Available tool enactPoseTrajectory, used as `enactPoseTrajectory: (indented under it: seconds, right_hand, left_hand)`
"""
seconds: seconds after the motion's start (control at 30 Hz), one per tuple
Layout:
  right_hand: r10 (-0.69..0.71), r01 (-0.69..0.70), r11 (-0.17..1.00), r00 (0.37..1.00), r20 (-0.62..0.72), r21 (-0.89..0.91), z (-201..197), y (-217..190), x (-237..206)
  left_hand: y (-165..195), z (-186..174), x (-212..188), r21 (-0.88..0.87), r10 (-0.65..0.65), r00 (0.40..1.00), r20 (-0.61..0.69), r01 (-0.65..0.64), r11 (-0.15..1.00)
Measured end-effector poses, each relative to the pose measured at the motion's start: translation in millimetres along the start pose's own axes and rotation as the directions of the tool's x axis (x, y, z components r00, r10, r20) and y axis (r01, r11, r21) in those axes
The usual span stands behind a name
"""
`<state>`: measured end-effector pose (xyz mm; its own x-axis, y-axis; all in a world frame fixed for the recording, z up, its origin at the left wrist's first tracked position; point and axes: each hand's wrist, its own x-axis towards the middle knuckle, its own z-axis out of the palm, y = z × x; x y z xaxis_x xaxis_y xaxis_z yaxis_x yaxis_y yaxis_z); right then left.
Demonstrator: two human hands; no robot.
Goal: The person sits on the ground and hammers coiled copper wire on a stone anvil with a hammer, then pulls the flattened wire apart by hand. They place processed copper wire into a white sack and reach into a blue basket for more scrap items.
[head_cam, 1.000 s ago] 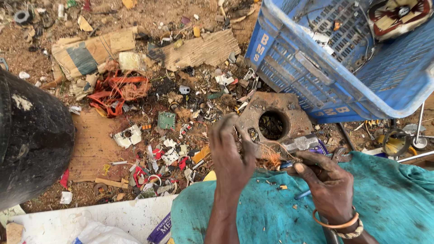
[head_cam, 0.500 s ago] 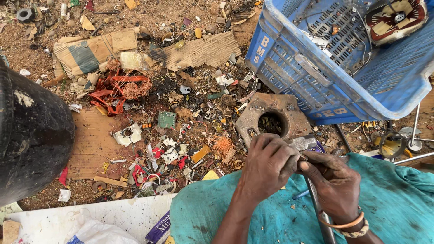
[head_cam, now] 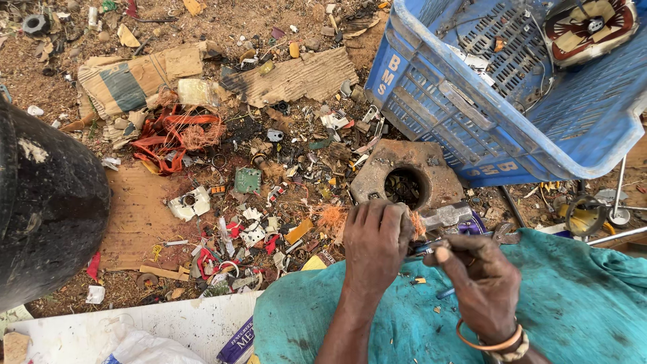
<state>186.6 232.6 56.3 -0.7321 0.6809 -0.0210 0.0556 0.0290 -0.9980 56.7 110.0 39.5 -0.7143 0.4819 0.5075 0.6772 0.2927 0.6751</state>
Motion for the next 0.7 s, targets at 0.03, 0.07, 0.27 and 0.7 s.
enactPoseTrajectory:
  seconds: [0.03,0.07,0.27,0.7]
  right_hand:
    - [0.022,-0.022,1.0,1.0,-0.015,-0.008,1,0,0]
    - [0.03,-0.031,0.999,0.999,-0.038,-0.018,3,-1,0]
    - [0.165,-0.167,0.982,0.986,-0.029,-0.083,7,-5,6]
    - [0.093,-0.089,0.988,0.995,0.028,-0.127,-12,-6,1]
  left_hand:
    - [0,2,0,-0.027,0.034,0.999,-0.041,-0.035,0.999]
    - [0,3,0,-0.048,0.068,0.994,-0.086,-0.072,0.996]
    - [0,-10,11,-0.069,-0.327,0.945,0.028,0.328,0.942]
    - [1,-14,10,-0.47,-0.153,0.842,0.518,0.429,0.772]
